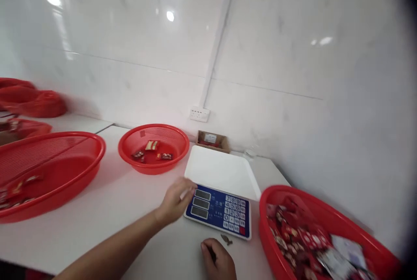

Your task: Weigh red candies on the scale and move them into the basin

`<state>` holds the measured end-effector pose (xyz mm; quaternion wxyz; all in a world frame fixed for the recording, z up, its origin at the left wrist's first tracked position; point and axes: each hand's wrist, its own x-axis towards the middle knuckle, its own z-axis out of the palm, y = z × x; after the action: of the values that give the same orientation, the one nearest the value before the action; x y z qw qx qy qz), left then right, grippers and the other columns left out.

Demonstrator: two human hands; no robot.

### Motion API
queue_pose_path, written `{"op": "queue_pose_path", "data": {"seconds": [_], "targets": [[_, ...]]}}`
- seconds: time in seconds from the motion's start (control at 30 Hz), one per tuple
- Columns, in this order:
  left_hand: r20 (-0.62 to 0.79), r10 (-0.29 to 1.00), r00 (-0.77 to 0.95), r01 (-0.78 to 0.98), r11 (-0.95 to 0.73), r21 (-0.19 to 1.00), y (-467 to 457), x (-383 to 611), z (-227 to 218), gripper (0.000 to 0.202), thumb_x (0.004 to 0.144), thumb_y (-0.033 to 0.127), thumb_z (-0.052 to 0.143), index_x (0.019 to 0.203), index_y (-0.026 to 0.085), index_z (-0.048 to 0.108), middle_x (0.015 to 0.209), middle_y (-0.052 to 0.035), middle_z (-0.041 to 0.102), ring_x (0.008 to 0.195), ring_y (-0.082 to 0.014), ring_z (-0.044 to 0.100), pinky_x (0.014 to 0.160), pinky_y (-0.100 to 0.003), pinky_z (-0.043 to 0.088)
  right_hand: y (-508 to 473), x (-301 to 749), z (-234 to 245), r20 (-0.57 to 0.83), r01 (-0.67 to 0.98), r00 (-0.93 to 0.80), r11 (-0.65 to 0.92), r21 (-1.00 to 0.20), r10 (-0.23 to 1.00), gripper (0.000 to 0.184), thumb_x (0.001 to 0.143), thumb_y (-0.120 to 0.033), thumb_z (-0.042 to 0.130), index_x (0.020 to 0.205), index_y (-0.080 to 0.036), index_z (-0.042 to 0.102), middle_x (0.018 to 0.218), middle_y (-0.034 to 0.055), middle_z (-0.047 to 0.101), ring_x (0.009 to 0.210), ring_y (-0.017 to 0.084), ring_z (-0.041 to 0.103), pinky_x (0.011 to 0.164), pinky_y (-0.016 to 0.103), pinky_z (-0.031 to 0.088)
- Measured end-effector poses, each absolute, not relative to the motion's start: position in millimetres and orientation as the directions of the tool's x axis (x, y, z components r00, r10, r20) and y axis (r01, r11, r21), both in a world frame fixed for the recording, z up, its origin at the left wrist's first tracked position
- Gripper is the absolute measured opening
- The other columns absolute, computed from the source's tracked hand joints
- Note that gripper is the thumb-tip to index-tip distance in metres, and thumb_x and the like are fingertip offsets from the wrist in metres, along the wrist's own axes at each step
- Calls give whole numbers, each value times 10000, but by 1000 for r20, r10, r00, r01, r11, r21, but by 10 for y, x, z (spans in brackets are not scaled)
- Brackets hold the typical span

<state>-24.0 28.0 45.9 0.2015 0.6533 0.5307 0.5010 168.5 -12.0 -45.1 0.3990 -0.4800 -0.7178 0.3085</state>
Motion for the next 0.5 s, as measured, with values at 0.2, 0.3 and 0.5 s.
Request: {"op": "queue_pose_path", "data": {"seconds": [0.2, 0.3, 0.5], "targets": [[-101, 871, 481, -119, 179, 977, 63, 288, -9, 334, 710, 486, 633, 812, 173, 570, 695, -7, 574, 593, -123, 541, 590, -277, 446, -230, 2094, 329, 85, 438, -459, 309, -844, 884, 189, 790, -320, 525, 851, -247, 689, 787, 8, 683, 691, 156, 606, 639, 222, 460], [-170, 809, 562, -141, 296, 945, 91, 267, -83, 354, 676, 456, 682, 844, 162, 574, 735, -10, 582, 637, -123, 558, 622, -273, 449, -123, 2565, 761, 89, 528, -234, 203, -825, 968, 196, 750, -368, 590, 866, -260, 706, 853, 31, 701, 787, 184, 630, 676, 244, 472], [-141, 747, 650, -169, 323, 931, 155, 116, -63, 344, 729, 412, 660, 972, 180, 588, 870, -39, 605, 727, -141, 580, 692, -297, 456, 263, 3285, 1029, -168, 546, 61, -174, -819, 984, 200, 595, -181, 710, 791, -153, 729, 837, 85, 716, 750, 195, 649, 691, 298, 464]]}}
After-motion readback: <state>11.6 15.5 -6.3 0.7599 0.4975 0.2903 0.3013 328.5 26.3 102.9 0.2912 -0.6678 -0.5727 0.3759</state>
